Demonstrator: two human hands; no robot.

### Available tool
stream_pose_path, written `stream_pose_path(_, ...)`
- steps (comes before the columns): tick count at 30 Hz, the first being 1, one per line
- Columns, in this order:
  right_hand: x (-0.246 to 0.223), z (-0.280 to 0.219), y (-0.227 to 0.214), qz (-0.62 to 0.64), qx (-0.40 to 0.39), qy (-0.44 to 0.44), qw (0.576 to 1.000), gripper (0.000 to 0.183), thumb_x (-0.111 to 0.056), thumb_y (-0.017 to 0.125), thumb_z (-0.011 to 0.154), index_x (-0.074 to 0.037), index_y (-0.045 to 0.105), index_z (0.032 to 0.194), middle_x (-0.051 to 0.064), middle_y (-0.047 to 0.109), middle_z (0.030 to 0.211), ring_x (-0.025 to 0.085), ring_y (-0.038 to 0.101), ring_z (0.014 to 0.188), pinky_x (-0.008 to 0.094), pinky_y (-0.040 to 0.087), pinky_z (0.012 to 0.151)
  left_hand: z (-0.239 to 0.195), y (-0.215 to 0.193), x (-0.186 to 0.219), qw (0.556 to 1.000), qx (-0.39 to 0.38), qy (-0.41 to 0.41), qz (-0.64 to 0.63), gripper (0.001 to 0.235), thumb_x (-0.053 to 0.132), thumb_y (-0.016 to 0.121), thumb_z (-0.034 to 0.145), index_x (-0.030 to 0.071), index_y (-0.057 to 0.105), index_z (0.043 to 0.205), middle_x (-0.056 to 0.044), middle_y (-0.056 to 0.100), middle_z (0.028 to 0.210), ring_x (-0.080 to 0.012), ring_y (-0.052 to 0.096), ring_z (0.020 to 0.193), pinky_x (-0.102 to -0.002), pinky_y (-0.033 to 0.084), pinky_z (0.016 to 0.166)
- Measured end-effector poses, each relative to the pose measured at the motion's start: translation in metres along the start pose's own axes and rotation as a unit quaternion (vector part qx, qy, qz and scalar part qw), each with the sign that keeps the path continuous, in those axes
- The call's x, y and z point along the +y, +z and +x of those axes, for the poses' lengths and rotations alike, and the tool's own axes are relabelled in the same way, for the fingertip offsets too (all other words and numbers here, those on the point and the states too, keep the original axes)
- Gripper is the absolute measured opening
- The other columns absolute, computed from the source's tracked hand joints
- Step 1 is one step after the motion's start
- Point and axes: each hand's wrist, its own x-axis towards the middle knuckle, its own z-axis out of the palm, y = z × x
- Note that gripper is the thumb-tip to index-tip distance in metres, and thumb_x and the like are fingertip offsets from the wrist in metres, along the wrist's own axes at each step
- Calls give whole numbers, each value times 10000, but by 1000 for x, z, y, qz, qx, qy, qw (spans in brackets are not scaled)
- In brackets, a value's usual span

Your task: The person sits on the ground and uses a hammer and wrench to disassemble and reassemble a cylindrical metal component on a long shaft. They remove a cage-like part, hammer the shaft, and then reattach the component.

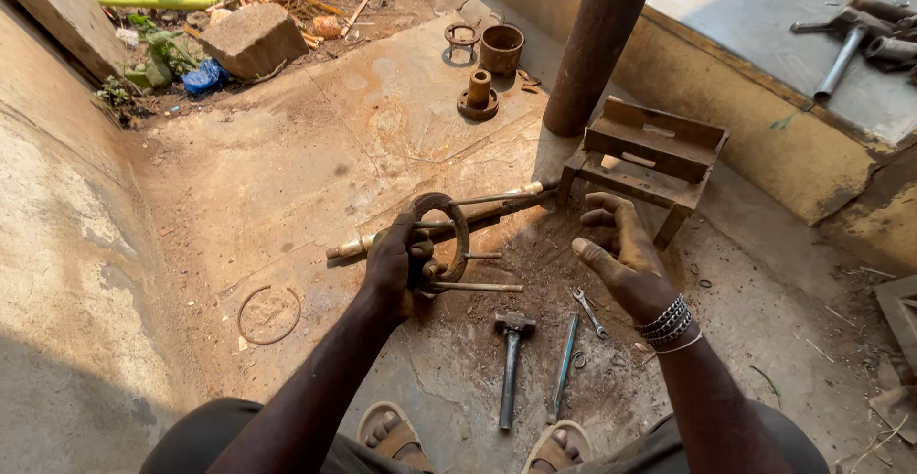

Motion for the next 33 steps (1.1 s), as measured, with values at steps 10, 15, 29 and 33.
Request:
stream_pose_path(10, 53, -29, 64, 102, -222, 56, 968, 1234, -316, 865, 674, -208, 68, 1610, 185, 376, 1546, 320, 626, 1186, 436, 639, 893, -49, 10, -55, 984, 34, -93, -149, 445, 516, 431, 1046, 126, 519, 852, 88, 347, 552, -73, 259, 382, -339, 464, 575)
stream_pose_path(15, 56, -16, 97, 138, -189, 24, 972, 1482, -496, 942, 512, -236, 28, 1650, 194, 239, 1681, 397, 431, 1433, 530, 613, 957, -31, 9, -63, 964, 60, -143, -214, 451, 550, 457, 1032, 146, 496, 835, 90, 343, 535, -74, 256, 369, -316, 452, 571)
stream_pose_path(29, 70, -2, 103, 335, -192, -47, 921, 1557, -468, 1017, 596, -237, -44, 1712, 182, 197, 1769, 367, 475, 1521, 439, 541, 1074, -28, -13, -77, 979, -14, -84, -184, 515, 613, 564, 977, 103, 503, 936, 50, 404, 646, -87, 351, 454, -300, 500, 612)
stream_pose_path(33, 58, -5, 95, 335, -184, -61, 922, 1550, -431, 1017, 608, -242, -52, 1714, 181, 227, 1756, 358, 536, 1475, 437, 570, 1071, -35, -16, -77, 982, -81, -39, -166, 511, 590, 554, 1015, 80, 522, 1038, 36, 436, 727, -89, 406, 547, -338, 495, 700)
